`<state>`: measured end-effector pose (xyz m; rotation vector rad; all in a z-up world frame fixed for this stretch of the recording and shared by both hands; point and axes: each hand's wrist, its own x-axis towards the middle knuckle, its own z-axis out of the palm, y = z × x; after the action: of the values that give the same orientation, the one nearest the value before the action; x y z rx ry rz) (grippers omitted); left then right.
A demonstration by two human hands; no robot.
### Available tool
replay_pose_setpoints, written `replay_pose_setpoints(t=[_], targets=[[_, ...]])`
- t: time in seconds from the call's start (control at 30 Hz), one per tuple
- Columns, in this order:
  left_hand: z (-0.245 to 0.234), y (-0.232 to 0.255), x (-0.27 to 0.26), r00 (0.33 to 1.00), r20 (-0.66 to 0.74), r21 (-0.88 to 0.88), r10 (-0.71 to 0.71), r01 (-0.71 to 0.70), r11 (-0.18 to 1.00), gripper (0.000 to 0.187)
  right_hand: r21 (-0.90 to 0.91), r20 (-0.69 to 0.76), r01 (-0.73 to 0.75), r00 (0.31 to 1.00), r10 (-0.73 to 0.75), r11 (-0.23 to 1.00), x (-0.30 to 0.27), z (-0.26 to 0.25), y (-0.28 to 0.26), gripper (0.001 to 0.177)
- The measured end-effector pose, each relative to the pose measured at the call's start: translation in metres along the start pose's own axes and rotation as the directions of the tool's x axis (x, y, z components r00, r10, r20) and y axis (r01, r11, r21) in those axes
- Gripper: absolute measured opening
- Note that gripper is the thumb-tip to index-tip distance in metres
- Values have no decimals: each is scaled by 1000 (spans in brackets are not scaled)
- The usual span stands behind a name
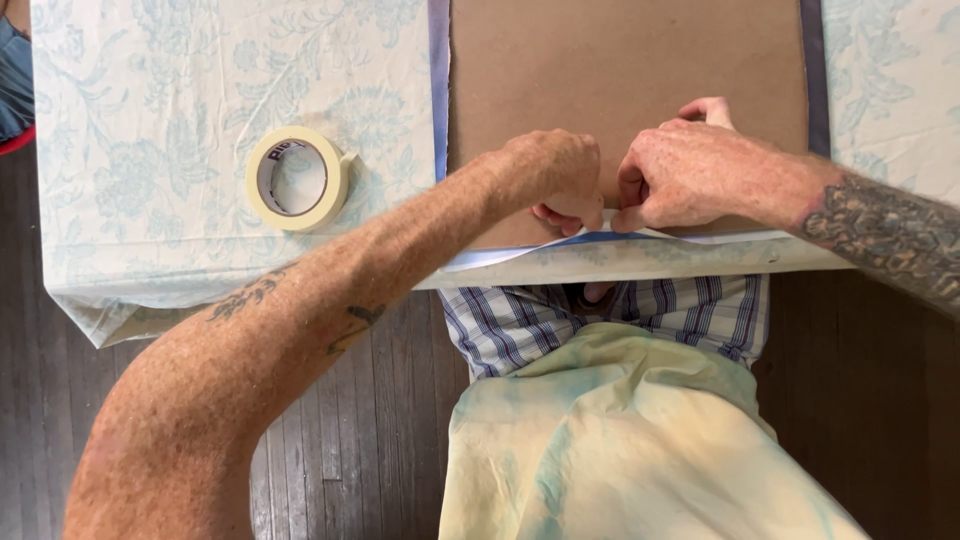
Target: Securing fabric to a cardboard backing board using masking tape as part of a framing process.
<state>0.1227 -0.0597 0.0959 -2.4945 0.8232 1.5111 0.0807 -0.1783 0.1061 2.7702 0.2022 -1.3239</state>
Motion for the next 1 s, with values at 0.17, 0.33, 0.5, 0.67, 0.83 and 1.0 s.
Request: replay_pose_setpoints(t=[0.17,0.33,0.5,0.67,0.83,1.0], targets=[[-7,-13,4,1000,19,-53,-8,9,999,38,50,-41,2,999,0,999,10,4,11,32],[-12,-19,3,1000,9,-77,-29,30,997,45,76,-92,12,996,-5,997,21,4,21,45],[-8,-19,-2,997,-15,-118,-73,71,991,43,112,-96,8,995,3,994,24,3,24,43],[-5,-22,0,998,-28,-153,-55,50,987,33,112,-100,18,995,-7,994,25,6,26,41],[-7,-13,-7,997,55,-155,-60,68,986,33,136,-113,21,994,-6,991,21,5,26,38],[-4,-11,-2,988,-107,-49,-107,103,994,61,117,-97,14,995,-2,993,19,2,25,37]])
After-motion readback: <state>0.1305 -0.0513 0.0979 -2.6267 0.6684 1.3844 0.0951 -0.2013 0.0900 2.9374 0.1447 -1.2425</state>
